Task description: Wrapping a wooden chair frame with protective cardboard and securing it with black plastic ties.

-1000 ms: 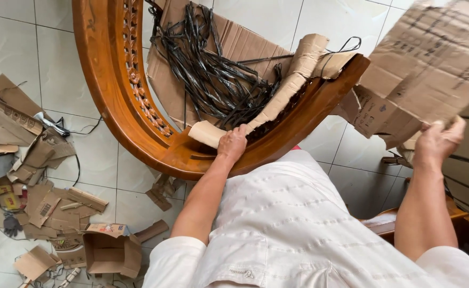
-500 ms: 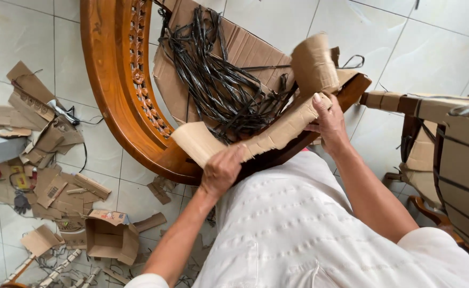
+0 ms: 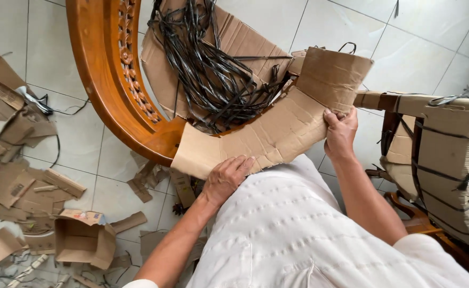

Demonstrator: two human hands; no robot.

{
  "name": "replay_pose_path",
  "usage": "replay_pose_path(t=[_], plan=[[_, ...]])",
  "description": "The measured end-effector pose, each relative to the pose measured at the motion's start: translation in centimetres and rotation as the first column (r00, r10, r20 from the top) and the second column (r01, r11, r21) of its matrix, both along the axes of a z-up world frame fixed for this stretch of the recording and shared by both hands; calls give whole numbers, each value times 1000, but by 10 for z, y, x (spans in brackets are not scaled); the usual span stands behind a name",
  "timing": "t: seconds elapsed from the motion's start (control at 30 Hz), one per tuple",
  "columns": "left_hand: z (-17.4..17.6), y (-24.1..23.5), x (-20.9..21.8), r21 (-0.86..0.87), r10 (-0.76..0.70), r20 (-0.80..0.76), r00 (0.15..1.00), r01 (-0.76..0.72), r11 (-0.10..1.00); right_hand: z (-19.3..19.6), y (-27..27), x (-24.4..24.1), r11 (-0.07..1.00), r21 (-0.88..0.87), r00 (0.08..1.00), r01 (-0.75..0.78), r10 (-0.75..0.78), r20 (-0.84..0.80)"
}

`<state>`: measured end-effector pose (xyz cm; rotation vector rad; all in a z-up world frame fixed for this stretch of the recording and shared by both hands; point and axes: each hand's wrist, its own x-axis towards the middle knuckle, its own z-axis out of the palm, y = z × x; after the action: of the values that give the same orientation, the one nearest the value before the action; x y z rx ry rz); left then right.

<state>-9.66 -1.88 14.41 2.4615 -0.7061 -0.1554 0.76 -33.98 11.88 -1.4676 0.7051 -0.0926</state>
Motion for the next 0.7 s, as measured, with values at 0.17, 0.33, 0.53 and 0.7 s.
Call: replay_pose_path(t=[0.17, 0.33, 0.53, 0.7], plan=[[-9, 6, -23, -49, 51, -93, 994, -56, 997, -33, -10, -25, 998, -30, 998, 58, -58, 3], [-17, -8, -7, 30, 132, -179, 975, -129, 991, -68, -19, -30, 992, 84, 995, 94, -96, 19], [-14, -66, 56, 102, 64, -554, 830, -9, 995, -85, -26, -15, 997, 58, 997, 56, -52, -65], [-15, -90, 92, 160, 115, -734, 670, 5, 987, -60, -36, 5, 997, 26, 979, -75, 78, -188]])
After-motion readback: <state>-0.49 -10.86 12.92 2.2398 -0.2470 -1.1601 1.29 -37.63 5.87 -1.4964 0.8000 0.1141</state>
